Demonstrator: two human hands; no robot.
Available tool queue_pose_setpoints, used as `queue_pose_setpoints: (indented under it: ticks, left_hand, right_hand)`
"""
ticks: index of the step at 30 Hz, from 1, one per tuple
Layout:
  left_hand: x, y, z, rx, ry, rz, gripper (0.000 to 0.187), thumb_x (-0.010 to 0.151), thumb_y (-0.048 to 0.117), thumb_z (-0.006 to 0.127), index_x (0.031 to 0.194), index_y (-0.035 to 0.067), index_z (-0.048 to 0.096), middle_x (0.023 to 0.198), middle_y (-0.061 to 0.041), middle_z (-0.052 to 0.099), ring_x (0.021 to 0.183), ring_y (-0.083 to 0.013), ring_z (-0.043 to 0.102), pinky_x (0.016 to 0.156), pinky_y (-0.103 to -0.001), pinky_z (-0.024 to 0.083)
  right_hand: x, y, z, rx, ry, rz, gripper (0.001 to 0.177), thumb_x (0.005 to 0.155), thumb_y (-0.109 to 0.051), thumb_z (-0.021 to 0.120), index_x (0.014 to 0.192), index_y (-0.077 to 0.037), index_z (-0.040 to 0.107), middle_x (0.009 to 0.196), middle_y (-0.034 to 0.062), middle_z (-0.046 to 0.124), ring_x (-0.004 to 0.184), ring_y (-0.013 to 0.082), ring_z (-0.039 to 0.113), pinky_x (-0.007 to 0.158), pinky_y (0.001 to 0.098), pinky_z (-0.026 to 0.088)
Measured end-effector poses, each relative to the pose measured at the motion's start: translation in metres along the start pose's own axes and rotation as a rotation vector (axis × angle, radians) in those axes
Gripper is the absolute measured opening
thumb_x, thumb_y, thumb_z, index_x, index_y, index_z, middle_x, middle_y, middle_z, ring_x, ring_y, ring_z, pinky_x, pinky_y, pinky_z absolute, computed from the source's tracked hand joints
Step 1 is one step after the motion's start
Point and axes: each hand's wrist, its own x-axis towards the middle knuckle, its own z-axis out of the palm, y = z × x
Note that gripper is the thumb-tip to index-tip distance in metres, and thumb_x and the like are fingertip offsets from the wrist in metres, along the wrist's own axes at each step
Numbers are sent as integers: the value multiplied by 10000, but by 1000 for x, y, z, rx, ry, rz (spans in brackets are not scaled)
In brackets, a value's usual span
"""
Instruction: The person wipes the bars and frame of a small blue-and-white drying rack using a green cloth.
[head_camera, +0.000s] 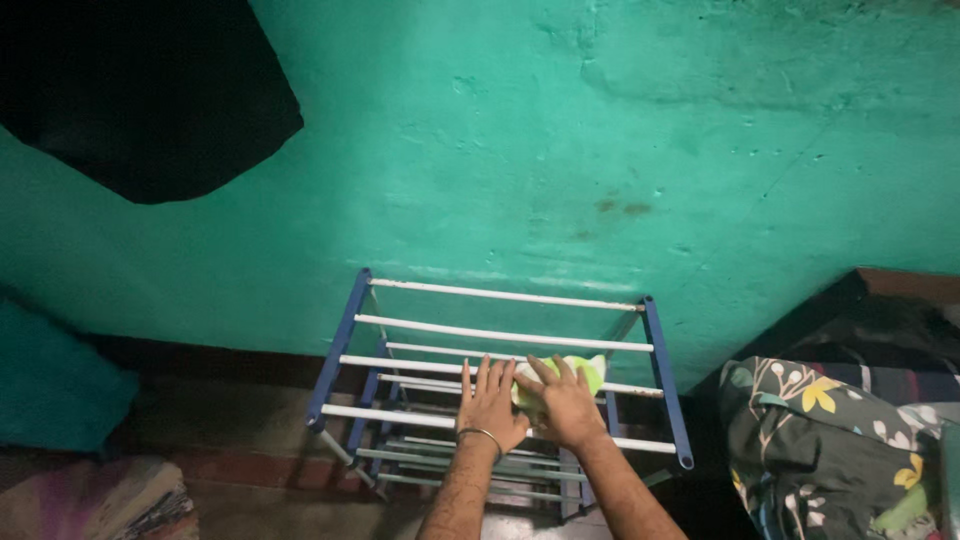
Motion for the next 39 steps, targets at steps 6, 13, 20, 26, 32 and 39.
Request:
queue_pose_setpoints:
  ticks: [6,13,20,26,32,39]
  left_hand:
    - [3,-1,1,14,-18,4,946,829,432,642,1591,96,193,1643,-108,226,1558,-325,34,1222,-587,-115]
    - [-2,6,-18,16,-120,-34,940,851,448,622,1607,110,178,1661,-98,203,1576,-312,10,1240,-574,-121]
    - [-1,5,-16,6,-103,-30,941,831,435,642,1591,110,193,1648,-98,207,1566,-304,11,1232,-569,-124]
    - [-1,1,-7,-73,17,-21,779,812,340,618,1506,83,377,1563,-91,365,1554,-295,150,1264,-574,-66]
    - [9,17,1,-103,183,15,692,835,301,580,1454,30,434,1529,-147,395,1526,-348,169,1237,-617,-46]
    - [28,77,18,-164,206,167,709,831,262,553,1486,16,437,1567,-169,389,1543,-363,165,1230,-622,-22]
  right_hand:
    - [-3,12,-8,155,49,89,695,741,-211,850,1362,-398,599,1518,-4,475,1367,306,482,1141,543,385]
    - [-14,55,2,249,215,-13,670,671,-36,801,1263,-339,718,1383,37,623,1265,276,601,1068,393,485]
    - [-17,79,6,174,87,44,655,680,-17,749,1243,-352,728,1387,27,618,1245,274,607,1051,398,495]
    - [-16,120,31,-234,175,207,531,831,-123,683,1330,-300,644,1390,32,591,1243,304,580,935,458,538]
    - [-58,127,11,-96,308,439,694,774,-259,728,1438,-298,528,1556,42,412,1321,367,449,977,496,500]
    - [-73,107,-1,138,246,664,902,795,-537,806,1547,-245,403,1592,189,282,1383,470,330,1068,564,430]
